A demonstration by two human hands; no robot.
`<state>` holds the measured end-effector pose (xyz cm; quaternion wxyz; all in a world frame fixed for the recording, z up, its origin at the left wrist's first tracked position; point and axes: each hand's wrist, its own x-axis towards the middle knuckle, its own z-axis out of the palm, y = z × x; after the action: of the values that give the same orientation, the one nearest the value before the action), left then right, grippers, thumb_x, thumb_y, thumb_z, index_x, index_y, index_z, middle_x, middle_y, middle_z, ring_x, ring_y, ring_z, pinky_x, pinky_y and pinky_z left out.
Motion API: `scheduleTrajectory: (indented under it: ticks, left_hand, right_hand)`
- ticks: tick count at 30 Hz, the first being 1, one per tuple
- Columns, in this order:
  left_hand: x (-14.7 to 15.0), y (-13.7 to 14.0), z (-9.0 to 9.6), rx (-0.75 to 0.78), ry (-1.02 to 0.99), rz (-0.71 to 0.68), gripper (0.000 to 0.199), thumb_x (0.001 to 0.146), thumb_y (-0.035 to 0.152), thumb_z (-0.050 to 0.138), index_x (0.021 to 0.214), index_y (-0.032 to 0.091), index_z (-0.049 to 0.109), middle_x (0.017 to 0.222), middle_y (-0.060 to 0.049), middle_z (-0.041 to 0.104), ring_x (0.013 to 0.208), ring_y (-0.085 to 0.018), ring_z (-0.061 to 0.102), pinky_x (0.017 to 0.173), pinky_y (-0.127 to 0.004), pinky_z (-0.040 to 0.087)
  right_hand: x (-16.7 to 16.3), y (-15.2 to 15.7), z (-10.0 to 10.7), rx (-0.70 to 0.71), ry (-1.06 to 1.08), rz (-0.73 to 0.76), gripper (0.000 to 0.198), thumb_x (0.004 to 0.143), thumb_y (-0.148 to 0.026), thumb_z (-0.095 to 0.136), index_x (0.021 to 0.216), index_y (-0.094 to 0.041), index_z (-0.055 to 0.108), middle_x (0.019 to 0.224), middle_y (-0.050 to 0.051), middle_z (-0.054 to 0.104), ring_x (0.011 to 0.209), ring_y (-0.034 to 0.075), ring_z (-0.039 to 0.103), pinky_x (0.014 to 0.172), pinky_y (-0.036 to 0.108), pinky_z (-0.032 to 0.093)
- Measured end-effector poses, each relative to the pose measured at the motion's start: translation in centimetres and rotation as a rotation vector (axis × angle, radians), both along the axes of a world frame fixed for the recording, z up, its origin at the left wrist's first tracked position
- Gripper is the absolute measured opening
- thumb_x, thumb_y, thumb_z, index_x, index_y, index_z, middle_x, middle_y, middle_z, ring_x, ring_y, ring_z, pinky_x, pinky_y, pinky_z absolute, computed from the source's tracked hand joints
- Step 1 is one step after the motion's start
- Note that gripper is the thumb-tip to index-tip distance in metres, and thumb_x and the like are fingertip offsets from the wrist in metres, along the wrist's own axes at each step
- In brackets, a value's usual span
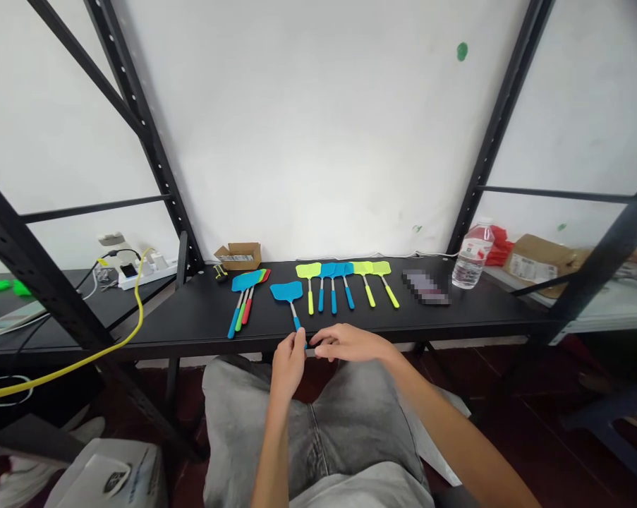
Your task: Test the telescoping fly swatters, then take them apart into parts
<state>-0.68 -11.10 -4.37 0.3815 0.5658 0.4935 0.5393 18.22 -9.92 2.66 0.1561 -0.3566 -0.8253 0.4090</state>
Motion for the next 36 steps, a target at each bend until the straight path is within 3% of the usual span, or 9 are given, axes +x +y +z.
scheduleTrajectory:
  ticks: [3,6,10,13,21,29,31,33,36]
  left_hand:
    - [-0.3,-0.1,0.3,-0.016,0.104,0.123,0.048,0.087,0.064,0.046,0.077,0.019,0.058,0.055,0.000,0.053,0.054,-0.018,0.052,0.052,-0.025,0.032]
    - [-0.5,-0.6,1.0,-0.057,0.228,0.254,0.052,0.086,0.065,0.047,0.106,0.019,0.061,0.069,-0.005,0.065,0.070,-0.025,0.063,0.061,-0.028,0.038]
    - [-1.1,-1.3,1.8,-0.130,0.402,0.325,0.068,0.088,0.063,0.044,0.140,0.019,0.040,0.086,-0.009,0.071,0.086,-0.031,0.067,0.070,-0.033,0.041]
    - [-1.7,-1.5,2.2,-0.148,0.450,0.354,0.069,0.091,0.058,0.043,0.147,0.020,0.029,0.092,-0.011,0.072,0.087,-0.030,0.068,0.071,-0.034,0.043]
    - [-4.2,-2.3,3.1,-0.180,0.568,0.406,0.048,0.089,0.054,0.047,0.126,0.024,0.047,0.084,-0.006,0.072,0.086,-0.028,0.068,0.074,-0.034,0.044]
    - [-7.3,-3.4,2.9,-0.083,0.478,0.034,0.056,0.088,0.049,0.047,0.139,0.025,0.043,0.097,-0.004,0.067,0.065,-0.017,0.062,0.064,-0.029,0.047]
    - [-7.7,-3.8,3.2,-0.059,0.497,0.070,0.048,0.087,0.051,0.049,0.127,0.024,0.052,0.091,-0.003,0.067,0.064,-0.016,0.060,0.062,-0.028,0.045]
    - [-8.2,-4.5,3.8,-0.047,0.535,0.117,0.036,0.086,0.054,0.051,0.102,0.022,0.060,0.078,-0.001,0.064,0.060,-0.015,0.056,0.058,-0.026,0.041]
    - [-8.7,-5.5,4.7,-0.073,0.579,0.107,0.041,0.084,0.060,0.052,0.071,0.020,0.053,0.059,0.002,0.053,0.056,-0.014,0.048,0.055,-0.024,0.035]
  right_hand:
    - [-0.6,-0.3,-0.1,0.014,-0.025,0.020,0.049,0.088,-0.050,0.058,0.127,-0.021,0.063,0.096,0.007,0.074,0.080,0.019,0.067,0.069,0.028,0.048]
    - [-1.0,-0.5,-0.2,0.056,-0.027,0.036,0.047,0.088,-0.046,0.059,0.127,-0.020,0.063,0.097,0.007,0.074,0.081,0.019,0.067,0.070,0.027,0.047]
    - [-1.1,-0.8,-0.2,0.076,-0.039,0.055,0.050,0.089,-0.049,0.057,0.129,-0.020,0.061,0.104,0.008,0.073,0.087,0.020,0.068,0.073,0.027,0.047]
    - [-1.1,-0.8,-0.2,0.068,-0.066,0.054,0.051,0.089,-0.052,0.055,0.130,-0.021,0.061,0.110,0.009,0.072,0.088,0.021,0.068,0.074,0.027,0.047]
    - [-0.8,-0.4,-0.5,0.081,-0.062,0.028,0.055,0.087,-0.057,0.056,0.129,-0.022,0.061,0.108,0.009,0.072,0.089,0.021,0.068,0.075,0.028,0.048]
    - [-0.5,-0.2,-0.6,0.047,-0.056,0.017,0.057,0.087,-0.060,0.055,0.131,-0.023,0.060,0.112,0.008,0.072,0.091,0.021,0.068,0.074,0.027,0.048]
    - [-0.5,-0.2,-0.7,0.041,-0.053,0.010,0.057,0.086,-0.060,0.055,0.130,-0.024,0.060,0.112,0.008,0.072,0.093,0.022,0.068,0.074,0.027,0.048]
    - [-0.5,-0.2,-0.7,0.039,-0.050,0.004,0.057,0.086,-0.060,0.056,0.130,-0.024,0.060,0.112,0.007,0.072,0.095,0.022,0.068,0.075,0.027,0.048]
    - [-0.5,-0.3,-0.6,0.041,-0.055,0.003,0.054,0.087,-0.057,0.056,0.130,-0.024,0.060,0.112,0.006,0.072,0.094,0.022,0.068,0.075,0.027,0.048]
